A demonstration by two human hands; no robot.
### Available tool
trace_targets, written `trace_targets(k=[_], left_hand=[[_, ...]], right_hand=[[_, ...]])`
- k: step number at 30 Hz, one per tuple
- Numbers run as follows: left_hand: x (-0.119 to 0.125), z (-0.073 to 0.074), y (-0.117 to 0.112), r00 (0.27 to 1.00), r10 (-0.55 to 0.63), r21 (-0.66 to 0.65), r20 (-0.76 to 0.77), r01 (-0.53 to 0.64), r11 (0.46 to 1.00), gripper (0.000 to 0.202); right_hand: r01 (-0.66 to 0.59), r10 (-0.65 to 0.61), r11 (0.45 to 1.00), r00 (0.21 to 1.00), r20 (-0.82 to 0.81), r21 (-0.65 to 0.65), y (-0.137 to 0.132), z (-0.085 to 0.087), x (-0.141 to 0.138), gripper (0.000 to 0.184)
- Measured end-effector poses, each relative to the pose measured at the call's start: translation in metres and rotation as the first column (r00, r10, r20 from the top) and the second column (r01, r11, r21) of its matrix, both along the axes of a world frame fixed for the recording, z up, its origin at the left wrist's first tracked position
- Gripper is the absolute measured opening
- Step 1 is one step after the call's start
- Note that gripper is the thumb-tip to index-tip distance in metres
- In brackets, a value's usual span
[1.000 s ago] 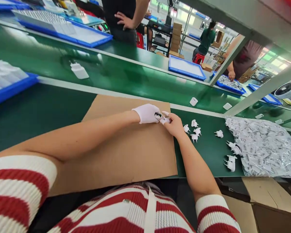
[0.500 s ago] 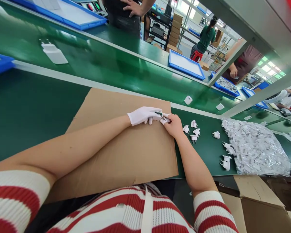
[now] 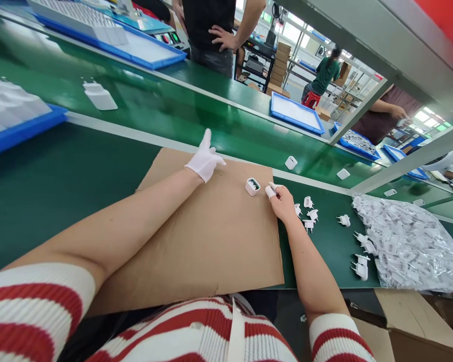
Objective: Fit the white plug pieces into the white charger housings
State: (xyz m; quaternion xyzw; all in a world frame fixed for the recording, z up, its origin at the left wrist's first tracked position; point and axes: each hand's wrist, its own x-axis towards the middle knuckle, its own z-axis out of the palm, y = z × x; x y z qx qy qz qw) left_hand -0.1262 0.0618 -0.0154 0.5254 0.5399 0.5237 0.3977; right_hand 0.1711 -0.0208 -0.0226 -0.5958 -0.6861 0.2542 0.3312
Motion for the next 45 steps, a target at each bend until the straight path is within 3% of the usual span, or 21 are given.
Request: trace_targets(k=[4,6,8,12,14,17,20,23,27,32,38,45], left_hand=[[0.011,0.007,-0.015,0.959,-0.252,0.005,-0.127,0.255,0.967,0.113],[0.025,0.012,-0.027,0.874,-0.361,-0.015,-0.325,0.377,0.926,0.116],[0.040,0.014,-0.037,0.781,-0.378,-0.036,-0.497,0.416,0.909,0.113],[0.062,0.013,-0.047,0.676,-0.390,-0.079,-0.625,0.441,0.894,0.058],[0.068,0.012,-0.050,0.680,-0.396,-0.128,-0.617,0.409,0.903,0.044],[0.075,0.015,-0.056,0.745,-0.364,-0.188,-0.558,0.314,0.931,0.047],[0.081,0.019,-0.064,0.777,-0.371,-0.211,-0.509,0.306,0.928,0.040],[0.085,0.018,-0.067,0.771,-0.409,-0.224,-0.489,0.342,0.913,0.038],[0.087,0.012,-0.066,0.777,-0.414,-0.237,-0.474,0.341,0.910,0.039],[0.090,0.005,-0.064,0.790,-0.444,-0.171,-0.424,0.411,0.895,0.035],[0.088,-0.003,-0.066,0.796,-0.450,-0.085,-0.404,0.457,0.885,0.053],[0.085,0.003,-0.068,0.623,-0.389,-0.150,-0.678,0.402,0.903,0.039]], right_hand=[[0.002,-0.004,0.997,1.000,0.023,0.080,0.001,0.000,0.003,0.024],[0.026,-0.029,0.993,0.999,0.020,0.114,0.001,0.001,0.004,0.037],[0.056,-0.056,0.992,0.998,-0.005,0.117,0.000,0.003,0.005,0.047],[0.134,-0.132,0.991,0.986,-0.101,0.010,0.001,0.006,0.007,0.038],[0.154,-0.164,0.986,0.958,-0.235,-0.062,0.002,0.009,0.006,0.040],[0.139,-0.167,0.986,0.862,-0.478,-0.094,0.003,0.016,0.001,0.052],[0.102,-0.112,0.994,0.824,-0.555,-0.049,0.000,0.021,-0.009,0.054],[0.075,-0.040,0.995,0.892,-0.451,0.060,-0.006,0.021,-0.017,0.042],[-0.059,0.075,0.965,0.996,-0.053,0.257,-0.010,0.022,-0.019,0.029],[-0.207,0.112,0.937,0.940,0.321,0.280,-0.009,0.028,-0.019,0.035],[-0.260,0.143,0.946,0.872,0.469,0.195,-0.012,0.040,-0.026,0.036],[-0.145,0.068,0.980,0.886,0.458,0.135,-0.016,0.045,-0.033,0.031]])
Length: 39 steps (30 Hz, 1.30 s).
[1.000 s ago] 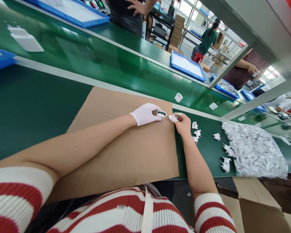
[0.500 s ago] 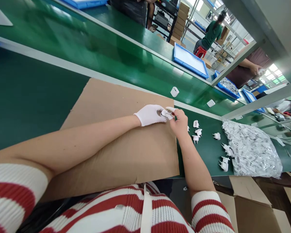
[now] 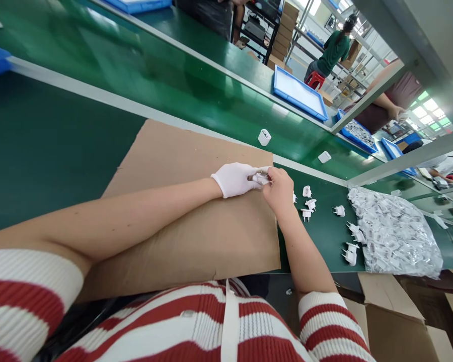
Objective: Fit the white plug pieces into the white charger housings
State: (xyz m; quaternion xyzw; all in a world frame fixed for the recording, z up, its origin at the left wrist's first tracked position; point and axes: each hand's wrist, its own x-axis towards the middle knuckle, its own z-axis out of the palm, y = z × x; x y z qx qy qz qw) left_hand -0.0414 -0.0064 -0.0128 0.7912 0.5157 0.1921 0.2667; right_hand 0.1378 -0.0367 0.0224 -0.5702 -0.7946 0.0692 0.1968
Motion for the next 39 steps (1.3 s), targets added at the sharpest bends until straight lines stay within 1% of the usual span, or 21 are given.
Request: trace_targets(k=[2,4,6,8,9,10,12,14,16,17,19,22,23,24,26,28,30,33,35,37,39], left_hand=[[0.001,0.004,-0.001,0.997,0.008,0.016,-0.072,-0.007,1.000,0.039],[0.002,0.007,-0.001,0.995,0.000,0.009,-0.095,0.001,1.000,0.042],[0.002,0.009,0.003,0.998,-0.040,-0.023,-0.057,0.039,0.999,0.043],[-0.001,0.011,0.014,0.999,-0.028,-0.045,0.017,0.029,0.999,0.040],[-0.005,0.012,0.023,0.998,0.022,-0.047,0.053,-0.019,0.999,0.038],[-0.010,0.013,0.034,0.991,0.103,-0.044,0.082,-0.099,0.994,0.037],[-0.023,0.015,0.062,0.944,0.305,-0.027,0.124,-0.304,0.952,0.036],[-0.039,0.017,0.092,0.876,0.460,-0.002,0.146,-0.465,0.885,0.037],[-0.053,0.020,0.116,0.834,0.532,0.014,0.148,-0.540,0.842,0.041],[-0.059,0.023,0.124,0.825,0.548,0.016,0.138,-0.555,0.832,0.045],[-0.065,0.031,0.129,0.809,0.576,0.040,0.115,-0.583,0.811,0.057],[-0.057,0.044,0.121,0.777,0.617,0.191,0.126,-0.629,0.753,0.083],[-0.049,0.046,0.118,0.787,0.604,0.256,0.125,-0.614,0.747,0.087],[-0.041,0.047,0.117,0.817,0.567,0.302,0.106,-0.569,0.765,0.083],[-0.023,0.044,0.118,0.877,0.481,0.332,0.022,-0.460,0.824,0.070],[-0.009,0.038,0.124,0.892,0.445,0.261,-0.082,-0.411,0.873,0.069],[-0.001,0.035,0.130,0.885,0.434,0.155,-0.165,-0.412,0.898,0.061],[0.000,0.039,0.134,0.888,0.410,0.097,-0.207,-0.398,0.912,0.043],[-0.002,0.044,0.130,0.910,0.361,0.116,-0.205,-0.343,0.932,0.047],[-0.001,0.046,0.116,0.941,0.272,0.129,-0.201,-0.250,0.960,0.053],[0.000,0.043,0.096,0.970,0.133,0.144,-0.204,-0.104,0.984,0.056]], right_hand=[[0.038,-0.039,0.999,0.998,-0.058,-0.015,0.000,-0.003,-0.003,0.031],[0.047,-0.054,0.998,0.986,-0.160,-0.049,0.001,-0.005,-0.004,0.032],[0.033,-0.059,0.996,0.947,-0.314,-0.087,0.001,-0.006,0.000,0.033],[0.042,-0.076,0.995,0.908,-0.412,-0.092,0.000,-0.004,0.015,0.036],[0.075,-0.100,0.994,0.913,-0.395,-0.078,-0.002,-0.002,0.025,0.037],[0.129,-0.142,0.990,0.934,-0.328,-0.061,-0.003,0.001,0.037,0.037],[0.261,-0.264,0.964,0.960,-0.091,-0.052,-0.007,0.005,0.061,0.037],[0.365,-0.348,0.924,0.927,0.141,-0.117,-0.009,0.006,0.079,0.038],[0.393,-0.340,0.897,0.906,0.251,-0.200,-0.008,0.004,0.087,0.033],[0.379,-0.319,0.898,0.910,0.263,-0.223,-0.007,0.003,0.088,0.030],[0.340,-0.293,0.915,0.929,0.226,-0.215,-0.003,0.000,0.086,0.029],[0.319,-0.312,0.933,0.948,0.069,-0.169,0.002,-0.006,0.077,0.030],[0.304,-0.309,0.939,0.951,-0.007,-0.162,0.003,-0.009,0.073,0.030],[0.277,-0.292,0.948,0.952,-0.086,-0.159,0.004,-0.012,0.068,0.031],[0.183,-0.216,0.970,0.951,-0.220,-0.162,0.006,-0.017,0.057,0.030],[0.078,-0.129,0.981,0.946,-0.298,-0.179,0.005,-0.022,0.044,0.030],[0.007,-0.080,0.977,0.939,-0.335,-0.214,0.004,-0.026,0.033,0.035],[-0.024,-0.086,0.965,0.911,-0.403,-0.260,0.004,-0.030,0.025,0.045],[-0.013,-0.112,0.965,0.882,-0.458,-0.262,0.004,-0.030,0.025,0.043],[-0.034,-0.137,0.953,0.837,-0.530,-0.300,0.004,-0.029,0.026,0.039],[-0.115,-0.182,0.912,0.748,-0.638,-0.394,0.004,-0.027,0.027,0.039]])
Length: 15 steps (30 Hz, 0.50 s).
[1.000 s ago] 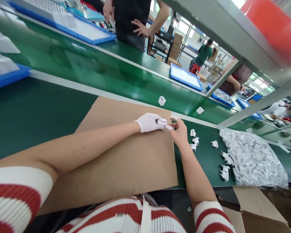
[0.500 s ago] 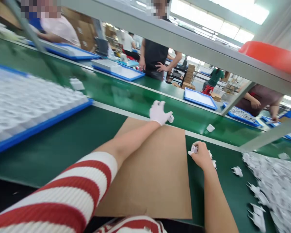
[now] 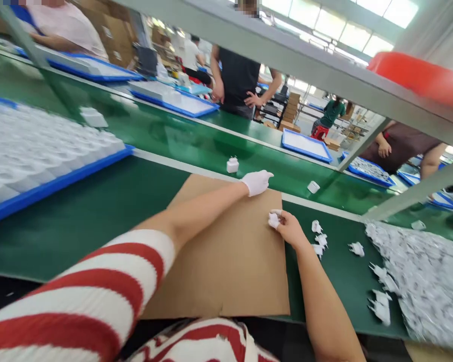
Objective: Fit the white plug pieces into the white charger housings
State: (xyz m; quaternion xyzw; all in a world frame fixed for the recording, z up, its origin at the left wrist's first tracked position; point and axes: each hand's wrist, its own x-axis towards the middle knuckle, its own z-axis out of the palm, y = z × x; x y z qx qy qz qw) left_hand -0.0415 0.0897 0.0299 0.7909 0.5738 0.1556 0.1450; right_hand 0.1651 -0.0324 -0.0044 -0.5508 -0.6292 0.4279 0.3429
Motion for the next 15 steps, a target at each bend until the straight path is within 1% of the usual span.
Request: trace_targets(k=[1,2,3,4,5,6,8,10,12,14,15], left_hand=[[0.000,-0.003,-0.011,0.996,-0.090,0.008,-0.003,0.090,0.996,0.056],[-0.001,-0.008,-0.023,0.976,-0.212,0.042,-0.042,0.213,0.976,0.057],[-0.003,-0.012,-0.033,0.954,-0.289,0.063,-0.077,0.294,0.954,0.056],[-0.005,-0.016,-0.044,0.933,-0.344,0.057,-0.102,0.351,0.935,0.055],[-0.007,-0.020,-0.053,0.921,-0.375,0.051,-0.107,0.382,0.923,0.056],[-0.008,-0.024,-0.062,0.923,-0.374,0.045,-0.090,0.379,0.924,0.057],[-0.008,-0.029,-0.078,0.952,-0.306,0.051,-0.003,0.306,0.951,0.057],[-0.004,-0.033,-0.089,0.973,-0.198,0.047,0.121,0.193,0.980,0.048],[0.001,-0.038,-0.095,0.965,-0.081,-0.020,0.248,0.089,0.996,0.037],[0.006,-0.042,-0.098,0.941,0.012,-0.114,0.338,0.028,0.993,0.035],[0.008,-0.044,-0.098,0.930,0.047,-0.149,0.366,0.008,0.989,0.037]], right_hand=[[-0.008,0.001,0.998,0.994,-0.108,-0.065,0.001,0.001,0.001,0.040],[-0.001,-0.022,0.993,0.980,-0.198,-0.114,0.003,0.002,0.003,0.043],[0.024,-0.061,0.990,0.962,-0.265,-0.140,0.006,0.003,0.005,0.046],[0.053,-0.102,0.986,0.943,-0.316,-0.161,0.008,0.004,0.007,0.050],[0.080,-0.138,0.981,0.927,-0.349,-0.177,0.011,0.005,0.010,0.054],[0.099,-0.164,0.977,0.915,-0.370,-0.189,0.013,0.006,0.012,0.056],[0.113,-0.181,0.974,0.907,-0.380,-0.195,0.014,0.008,0.015,0.053],[0.124,-0.168,0.982,0.920,-0.354,-0.145,0.013,0.009,0.013,0.046],[0.151,-0.152,0.988,0.949,-0.276,-0.024,0.009,0.011,0.009,0.040],[0.161,-0.143,0.974,0.983,-0.118,0.162,0.004,0.012,0.002,0.032],[0.138,-0.140,0.956,0.990,-0.013,0.260,0.002,0.012,-0.001,0.029]])
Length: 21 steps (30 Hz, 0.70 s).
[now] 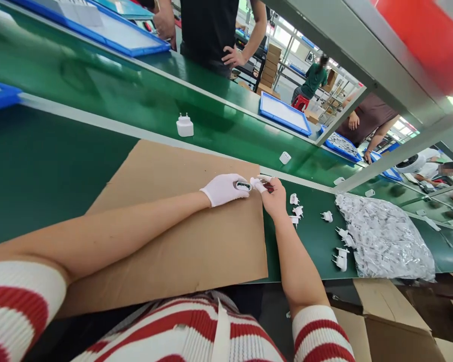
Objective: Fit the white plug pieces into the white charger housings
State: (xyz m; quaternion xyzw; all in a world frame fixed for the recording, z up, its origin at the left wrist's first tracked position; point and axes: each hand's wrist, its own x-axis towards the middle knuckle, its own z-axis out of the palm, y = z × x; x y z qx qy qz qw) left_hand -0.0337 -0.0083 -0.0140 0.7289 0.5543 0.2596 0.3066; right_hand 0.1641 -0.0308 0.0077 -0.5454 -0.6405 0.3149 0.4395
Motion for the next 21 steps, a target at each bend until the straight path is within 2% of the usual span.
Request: trace_targets(k=[2,5,7,12,16,18,21], left_hand=[[0.003,-0.003,0.000,0.999,0.008,-0.042,0.035,-0.007,0.999,0.039],[0.005,-0.004,0.001,0.997,-0.007,-0.056,0.076,0.011,0.998,0.039],[0.006,-0.003,0.000,0.996,-0.015,-0.048,0.089,0.020,0.999,0.039],[0.007,0.000,-0.004,0.991,-0.051,-0.027,0.120,0.055,0.998,0.038],[0.006,0.003,-0.008,0.977,-0.099,-0.008,0.190,0.102,0.995,0.035],[0.006,0.005,-0.012,0.988,-0.090,-0.030,0.128,0.095,0.995,0.033],[0.004,0.006,-0.017,0.988,-0.022,0.011,-0.151,0.024,1.000,0.034]], right_hand=[[-0.040,0.008,0.990,0.973,0.230,0.136,-0.005,0.000,-0.006,0.031],[-0.151,0.038,0.963,0.897,0.440,0.225,-0.008,-0.001,-0.012,0.043],[-0.200,0.048,0.949,0.856,0.515,0.244,-0.007,-0.003,-0.013,0.043],[-0.244,0.024,0.939,0.746,0.665,0.241,0.000,-0.003,-0.012,0.027],[-0.247,-0.007,0.939,0.685,0.729,0.241,-0.002,0.003,-0.018,0.028],[-0.217,-0.025,0.948,0.676,0.736,0.231,-0.004,0.005,-0.022,0.028],[-0.157,-0.043,0.966,0.691,0.722,0.207,-0.007,0.006,-0.027,0.026]])
